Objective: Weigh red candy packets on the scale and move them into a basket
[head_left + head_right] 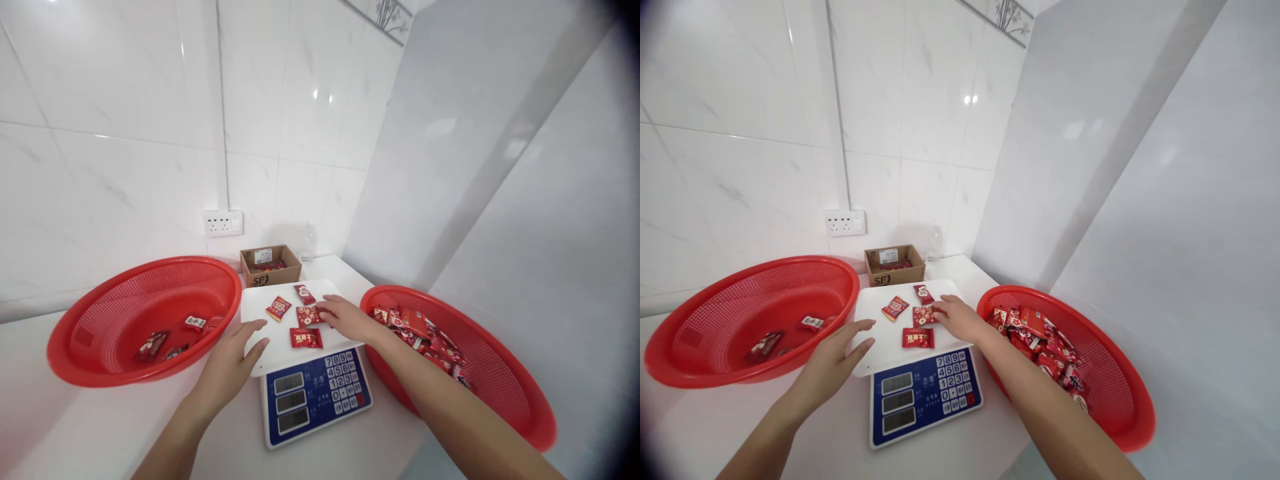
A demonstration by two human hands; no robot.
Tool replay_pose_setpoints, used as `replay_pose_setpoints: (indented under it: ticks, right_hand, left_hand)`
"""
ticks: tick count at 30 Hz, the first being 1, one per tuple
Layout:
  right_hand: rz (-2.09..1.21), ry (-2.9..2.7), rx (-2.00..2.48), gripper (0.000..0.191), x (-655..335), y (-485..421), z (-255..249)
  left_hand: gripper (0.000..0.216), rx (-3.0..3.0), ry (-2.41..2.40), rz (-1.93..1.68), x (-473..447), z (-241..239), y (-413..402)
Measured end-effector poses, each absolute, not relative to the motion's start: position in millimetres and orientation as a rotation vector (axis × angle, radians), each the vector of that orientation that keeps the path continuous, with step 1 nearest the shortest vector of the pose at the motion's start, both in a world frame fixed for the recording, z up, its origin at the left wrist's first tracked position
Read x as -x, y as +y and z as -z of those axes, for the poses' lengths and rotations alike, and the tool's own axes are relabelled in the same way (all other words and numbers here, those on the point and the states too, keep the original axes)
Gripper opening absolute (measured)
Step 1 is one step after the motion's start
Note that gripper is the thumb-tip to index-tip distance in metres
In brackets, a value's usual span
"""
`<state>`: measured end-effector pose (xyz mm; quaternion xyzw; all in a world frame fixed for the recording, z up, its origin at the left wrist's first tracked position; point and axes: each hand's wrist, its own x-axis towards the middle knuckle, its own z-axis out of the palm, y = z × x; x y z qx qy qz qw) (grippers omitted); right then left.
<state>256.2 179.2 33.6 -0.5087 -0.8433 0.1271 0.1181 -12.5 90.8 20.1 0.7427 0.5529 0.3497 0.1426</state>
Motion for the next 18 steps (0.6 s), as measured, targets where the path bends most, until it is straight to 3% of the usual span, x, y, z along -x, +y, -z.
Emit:
replay_pose_setpoints:
  ticks: [9, 18]
  right_hand:
    - [-0.233, -2.390, 1.773, 0.034, -265.1, 180.4, -37.7]
    - [-0.295, -2.466, 1.694, 0.034, -246.4, 177.2, -42.3]
  left_hand:
    - [0.035, -2.153, 1.584, -0.971, 11.5, -18.9, 89.8]
    - [0.035, -2.144, 1.612, -1.002, 14.2, -20.3, 90.0]
